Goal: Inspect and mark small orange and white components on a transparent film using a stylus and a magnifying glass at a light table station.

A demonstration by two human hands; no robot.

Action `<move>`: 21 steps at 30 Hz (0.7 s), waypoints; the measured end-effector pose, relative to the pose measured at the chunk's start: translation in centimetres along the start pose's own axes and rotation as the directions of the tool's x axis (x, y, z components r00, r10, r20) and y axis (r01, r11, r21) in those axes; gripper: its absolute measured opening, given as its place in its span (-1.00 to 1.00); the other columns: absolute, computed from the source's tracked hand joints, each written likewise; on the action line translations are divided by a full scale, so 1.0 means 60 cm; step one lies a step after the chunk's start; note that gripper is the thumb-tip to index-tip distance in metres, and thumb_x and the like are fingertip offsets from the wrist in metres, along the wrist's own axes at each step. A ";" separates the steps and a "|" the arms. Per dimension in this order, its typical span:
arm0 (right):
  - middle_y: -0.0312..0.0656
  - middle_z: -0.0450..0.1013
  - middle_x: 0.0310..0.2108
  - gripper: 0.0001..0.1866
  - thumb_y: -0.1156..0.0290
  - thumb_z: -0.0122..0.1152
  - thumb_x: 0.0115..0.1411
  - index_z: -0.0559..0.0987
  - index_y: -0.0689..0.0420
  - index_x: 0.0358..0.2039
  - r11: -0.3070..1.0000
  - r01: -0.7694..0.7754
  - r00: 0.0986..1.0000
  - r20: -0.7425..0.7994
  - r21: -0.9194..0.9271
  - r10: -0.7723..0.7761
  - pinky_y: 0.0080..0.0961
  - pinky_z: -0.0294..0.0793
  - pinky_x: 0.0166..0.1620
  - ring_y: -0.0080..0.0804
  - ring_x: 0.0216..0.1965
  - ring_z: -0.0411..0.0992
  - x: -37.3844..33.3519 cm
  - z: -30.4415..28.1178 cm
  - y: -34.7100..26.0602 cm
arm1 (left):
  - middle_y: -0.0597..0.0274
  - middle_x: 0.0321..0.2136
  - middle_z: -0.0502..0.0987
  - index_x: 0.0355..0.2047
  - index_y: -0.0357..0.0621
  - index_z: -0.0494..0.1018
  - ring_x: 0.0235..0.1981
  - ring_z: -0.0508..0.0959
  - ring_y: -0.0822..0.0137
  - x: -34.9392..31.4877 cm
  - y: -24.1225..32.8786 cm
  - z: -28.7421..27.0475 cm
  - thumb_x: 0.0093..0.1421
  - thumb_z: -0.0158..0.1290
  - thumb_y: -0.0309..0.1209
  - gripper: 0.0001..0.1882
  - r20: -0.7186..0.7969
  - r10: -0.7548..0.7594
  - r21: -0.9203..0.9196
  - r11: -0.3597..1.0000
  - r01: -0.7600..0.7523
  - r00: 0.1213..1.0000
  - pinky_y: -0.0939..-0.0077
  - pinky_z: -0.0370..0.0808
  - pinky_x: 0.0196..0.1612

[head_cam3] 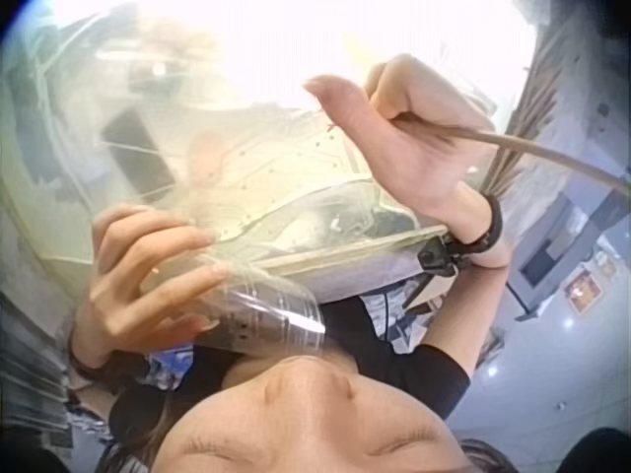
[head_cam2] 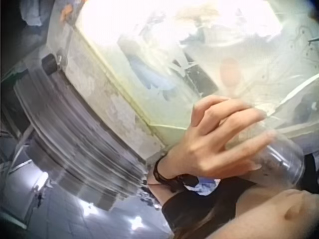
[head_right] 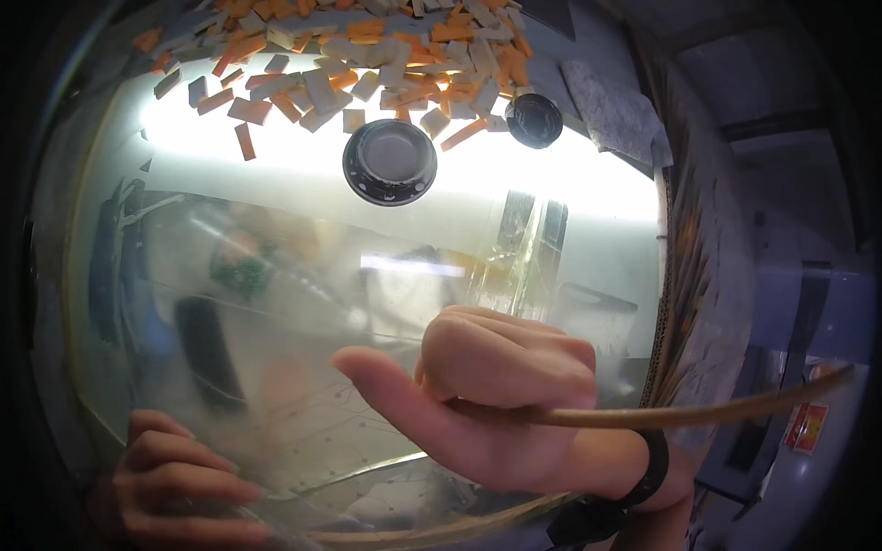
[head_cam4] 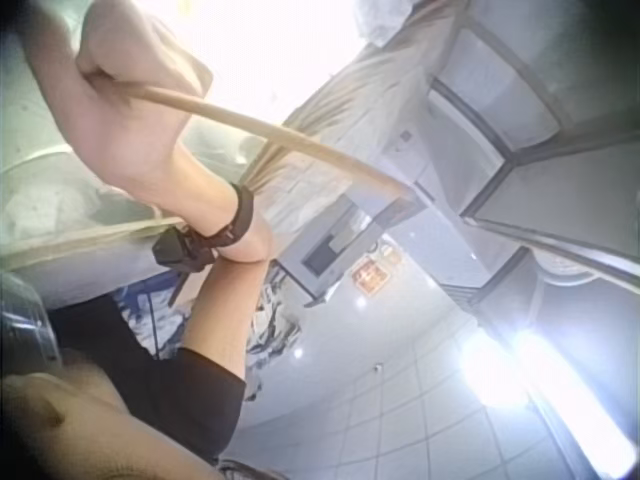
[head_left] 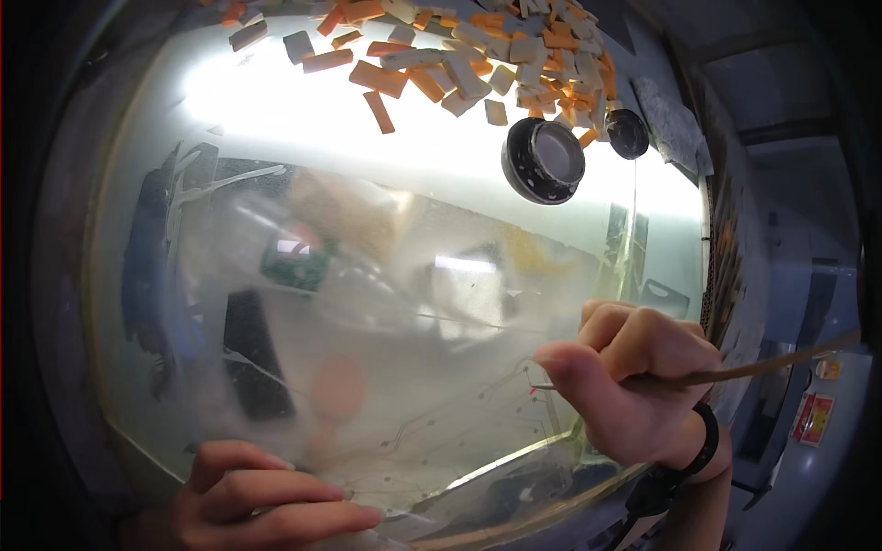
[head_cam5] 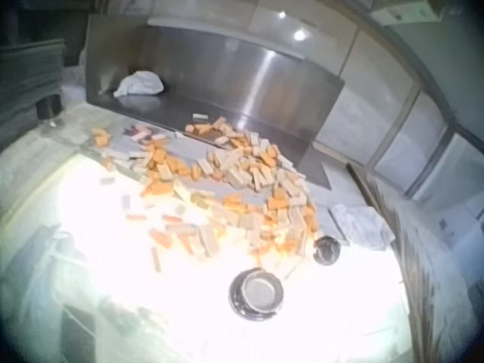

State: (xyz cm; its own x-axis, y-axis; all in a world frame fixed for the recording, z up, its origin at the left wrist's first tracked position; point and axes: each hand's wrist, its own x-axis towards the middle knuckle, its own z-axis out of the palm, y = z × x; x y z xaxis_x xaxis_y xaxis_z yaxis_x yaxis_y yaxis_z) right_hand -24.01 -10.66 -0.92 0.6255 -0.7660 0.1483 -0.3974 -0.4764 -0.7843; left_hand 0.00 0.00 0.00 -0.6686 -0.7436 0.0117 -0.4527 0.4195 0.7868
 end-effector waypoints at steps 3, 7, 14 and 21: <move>-0.35 0.22 -0.83 -0.64 0.58 0.16 -0.03 0.17 0.08 -0.76 0.992 -0.105 0.994 -0.014 0.066 0.106 -0.69 0.03 -0.70 -0.72 -0.80 0.09 -0.003 0.000 -0.005 | 0.09 -0.32 0.44 -0.31 -0.11 0.46 -0.29 0.40 0.16 0.002 0.008 0.006 -0.05 0.05 -0.16 -0.65 -0.171 -0.005 -0.089 0.996 -0.011 0.985 0.25 0.25 -0.19; -0.43 0.15 -0.84 -0.60 0.54 0.21 -0.04 0.17 0.09 -0.80 0.943 -0.179 0.957 -0.173 0.282 0.233 -0.74 -0.04 -0.72 -0.77 -0.77 0.04 -0.001 0.017 -0.007 | 0.10 -0.33 0.44 -0.32 -0.14 0.45 -0.30 0.40 0.14 -0.003 0.000 0.010 -0.10 0.07 -0.19 -0.64 -0.210 0.062 -0.068 0.995 -0.078 0.976 0.25 0.24 -0.19; -0.47 0.16 -0.83 -0.60 0.46 0.16 0.02 0.21 0.13 -0.83 0.839 -0.305 0.890 -0.179 0.451 0.420 -0.76 -0.04 -0.71 -0.81 -0.76 0.04 0.020 0.007 -0.029 | 0.16 -0.31 0.44 -0.30 -0.14 0.44 -0.27 0.41 0.23 -0.011 0.024 -0.013 -0.09 0.11 -0.34 -0.70 -0.210 0.100 -0.004 0.995 -0.103 0.973 0.32 0.27 -0.18; -0.39 0.29 -0.78 -0.71 0.34 0.10 0.06 0.45 0.23 -0.71 0.925 -0.314 0.936 -0.095 0.216 0.340 -0.71 0.13 -0.68 -0.76 -0.75 0.17 0.030 -0.037 -0.041 | 0.23 -0.28 0.41 -0.20 -0.08 0.41 -0.18 0.38 0.27 -0.026 0.014 0.006 0.03 0.04 -0.22 -0.66 -0.220 0.189 0.019 0.982 -0.190 0.957 0.38 0.22 -0.09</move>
State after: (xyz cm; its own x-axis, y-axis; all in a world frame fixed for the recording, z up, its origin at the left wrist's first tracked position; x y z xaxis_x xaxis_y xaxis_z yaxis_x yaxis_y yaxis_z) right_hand -23.42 -11.83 2.61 0.3860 -0.9198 -0.0704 -0.4188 -0.1067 -0.9018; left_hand 0.45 1.71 0.41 -0.5957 -0.7468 0.2957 -0.3288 0.5626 0.7585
